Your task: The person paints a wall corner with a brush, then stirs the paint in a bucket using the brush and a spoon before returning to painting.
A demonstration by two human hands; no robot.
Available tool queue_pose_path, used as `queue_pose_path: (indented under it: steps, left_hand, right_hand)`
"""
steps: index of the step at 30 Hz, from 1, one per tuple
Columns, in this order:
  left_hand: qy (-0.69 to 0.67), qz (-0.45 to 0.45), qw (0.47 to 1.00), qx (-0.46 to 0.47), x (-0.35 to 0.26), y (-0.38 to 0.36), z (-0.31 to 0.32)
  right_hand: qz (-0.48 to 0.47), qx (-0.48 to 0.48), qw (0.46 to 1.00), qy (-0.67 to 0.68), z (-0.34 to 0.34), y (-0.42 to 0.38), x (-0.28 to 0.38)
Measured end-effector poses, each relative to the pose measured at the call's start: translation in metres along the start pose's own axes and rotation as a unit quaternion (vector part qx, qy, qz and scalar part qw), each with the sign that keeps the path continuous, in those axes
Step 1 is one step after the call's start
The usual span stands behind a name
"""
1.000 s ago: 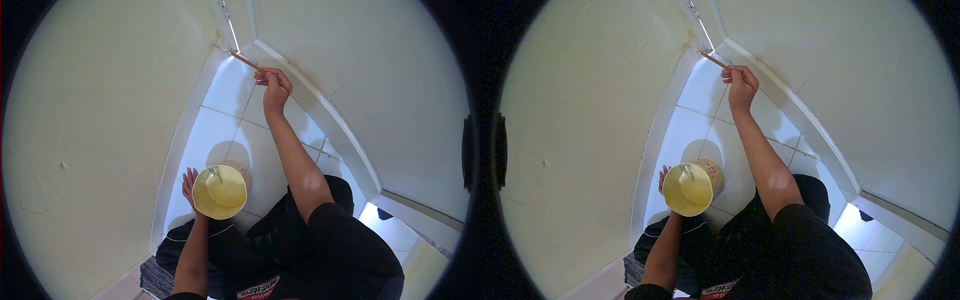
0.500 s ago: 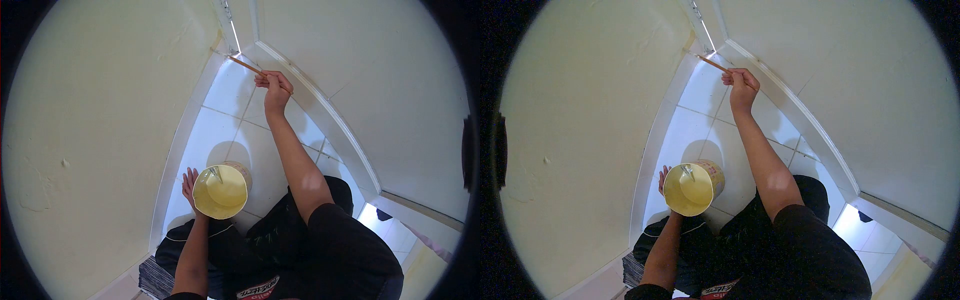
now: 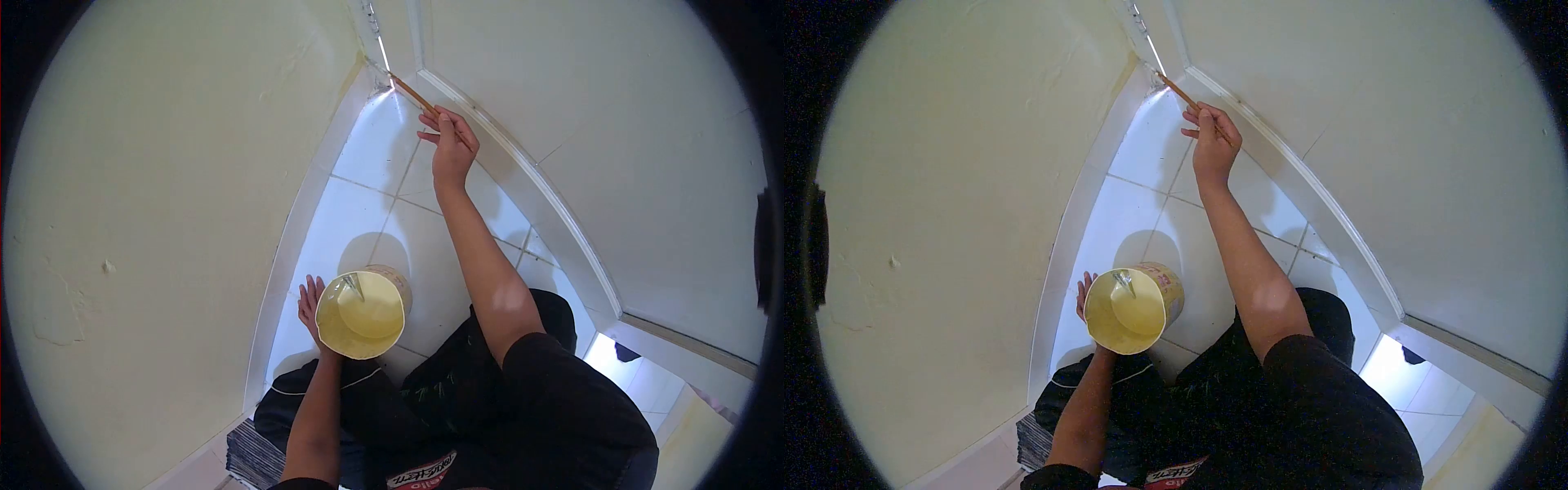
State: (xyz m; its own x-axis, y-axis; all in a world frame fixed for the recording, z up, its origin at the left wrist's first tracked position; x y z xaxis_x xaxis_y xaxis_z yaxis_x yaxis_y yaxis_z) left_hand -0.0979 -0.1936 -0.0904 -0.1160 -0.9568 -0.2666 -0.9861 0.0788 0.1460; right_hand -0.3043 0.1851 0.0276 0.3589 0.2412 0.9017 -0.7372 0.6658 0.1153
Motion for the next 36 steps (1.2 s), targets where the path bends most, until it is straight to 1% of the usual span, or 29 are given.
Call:
queue_pose_path:
  steps: [1,4,7,10,13,16,19,22,25,28,31,34,36]
  left_hand:
    - [-0.009,-0.001,1.0,0.001,0.002,-0.001,0.002]
    - [-0.092,-0.009,0.996,-0.004,0.01,0.001,0.009]
    - [-0.046,0.002,0.999,-0.009,0.003,0.0,0.003]
    - [0.046,-0.009,0.999,0.004,-0.003,0.002,0.0]
    - [0.012,-0.027,0.999,0.014,-0.011,0.005,-0.013]
    - [0.038,-0.006,0.999,-0.002,-0.004,0.002,-0.003]
    - [0.024,-0.006,1.0,-0.003,0.005,0.0,0.007]
    - [-0.12,-0.03,0.992,0.004,0.015,0.0,0.014]
    - [-0.068,-0.019,0.998,-0.003,0.011,-0.001,0.011]
    - [-0.053,-0.015,0.998,0.001,0.008,0.0,0.008]
    - [-0.004,-0.009,1.0,-0.003,-0.003,0.001,-0.004]
    - [-0.092,-0.025,0.995,-0.003,0.007,0.002,0.005]
    - [-0.027,-0.012,1.0,-0.008,0.001,0.0,0.001]
  right_hand:
    - [0.003,0.004,1.0,-0.001,0.001,0.0,-0.001]
    - [0.018,0.017,1.0,-0.014,0.004,0.0,-0.004]
    - [0.023,0.027,0.999,0.004,0.005,0.0,-0.008]
    - [0.012,0.04,0.999,0.003,0.002,0.002,-0.01]
    - [0.007,0.039,0.999,0.013,-0.005,0.003,-0.009]
    - [0.006,0.013,1.0,0.009,-0.011,0.004,-0.008]
    - [-0.005,0.004,1.0,0.001,-0.011,0.004,-0.007]
    - [-0.009,-0.012,1.0,0.002,-0.007,0.002,-0.004]
    - [0.007,-0.002,1.0,0.003,0.0,0.002,-0.004]
    - [0.017,0.018,1.0,0.002,0.004,0.0,-0.006]
    - [0.012,0.036,0.999,0.01,0.0,0.001,-0.006]
    - [0.008,0.028,0.999,0.019,-0.006,0.002,-0.006]
    - [0.006,0.029,0.999,0.013,-0.009,0.003,-0.004]
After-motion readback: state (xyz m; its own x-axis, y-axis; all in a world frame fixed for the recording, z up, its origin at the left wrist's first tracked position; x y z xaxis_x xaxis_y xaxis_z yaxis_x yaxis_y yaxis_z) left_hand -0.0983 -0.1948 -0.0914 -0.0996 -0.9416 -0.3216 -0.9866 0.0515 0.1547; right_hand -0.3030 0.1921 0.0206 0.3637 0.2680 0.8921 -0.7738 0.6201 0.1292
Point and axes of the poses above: each hand's wrist, its own y-axis towards the middle knuckle, its own z-axis out of the palm, x = y × z, the point moved 6 cm from there along y, towards the middle knuckle, and after that the axes turned 8 degrees about -y, right-handed, at the moved point
